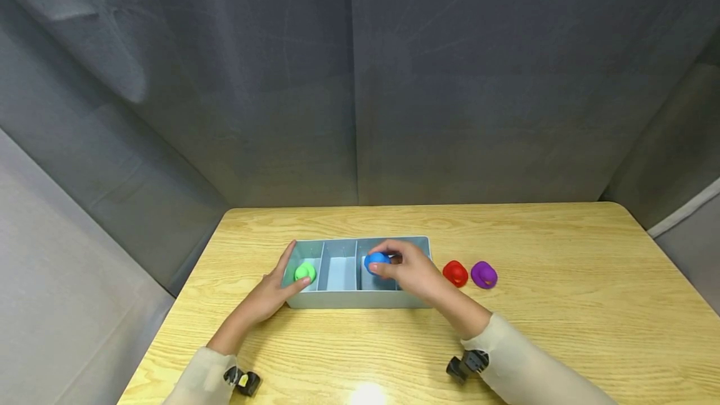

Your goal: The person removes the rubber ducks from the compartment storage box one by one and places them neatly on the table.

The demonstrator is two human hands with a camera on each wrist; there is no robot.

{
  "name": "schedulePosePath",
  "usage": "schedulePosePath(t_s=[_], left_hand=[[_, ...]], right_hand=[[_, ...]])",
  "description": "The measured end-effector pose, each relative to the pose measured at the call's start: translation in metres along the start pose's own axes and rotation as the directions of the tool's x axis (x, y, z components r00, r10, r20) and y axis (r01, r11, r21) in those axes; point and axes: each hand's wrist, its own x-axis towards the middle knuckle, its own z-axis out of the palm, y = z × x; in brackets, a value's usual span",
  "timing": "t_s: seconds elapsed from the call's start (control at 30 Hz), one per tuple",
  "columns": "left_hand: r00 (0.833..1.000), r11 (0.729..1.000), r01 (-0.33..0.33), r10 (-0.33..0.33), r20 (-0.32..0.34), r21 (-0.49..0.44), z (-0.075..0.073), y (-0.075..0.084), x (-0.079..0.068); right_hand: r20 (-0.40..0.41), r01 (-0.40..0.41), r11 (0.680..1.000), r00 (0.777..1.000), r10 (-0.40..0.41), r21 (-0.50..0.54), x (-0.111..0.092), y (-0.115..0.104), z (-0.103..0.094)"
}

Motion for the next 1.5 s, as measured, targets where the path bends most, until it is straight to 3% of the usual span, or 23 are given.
schedulePosePath(t_s=[0.37, 0.97, 1.5], left_hand=[[1.000, 1.000, 0.007, -0.007, -0.004, 0.005, 0.001, 0.000, 0.001], [1.000, 1.000, 0.008, -0.008, -0.008, 0.012, 0.002, 0.001, 0.002], [1.000, 1.000, 0.010, -0.010, -0.011, 0.006, 0.002, -0.001, 0.003]], right_hand=[[-0.006, 0.023, 1.000, 1.000, -0.023, -0.018, -0.007, 0.000, -0.014], [-0.061, 0.011, 0.982, 0.998, -0.023, -0.188, -0.019, 0.003, -0.037], [-0.084, -0.006, 0.987, 0.996, -0.007, -0.160, -0.037, 0.008, -0.062]])
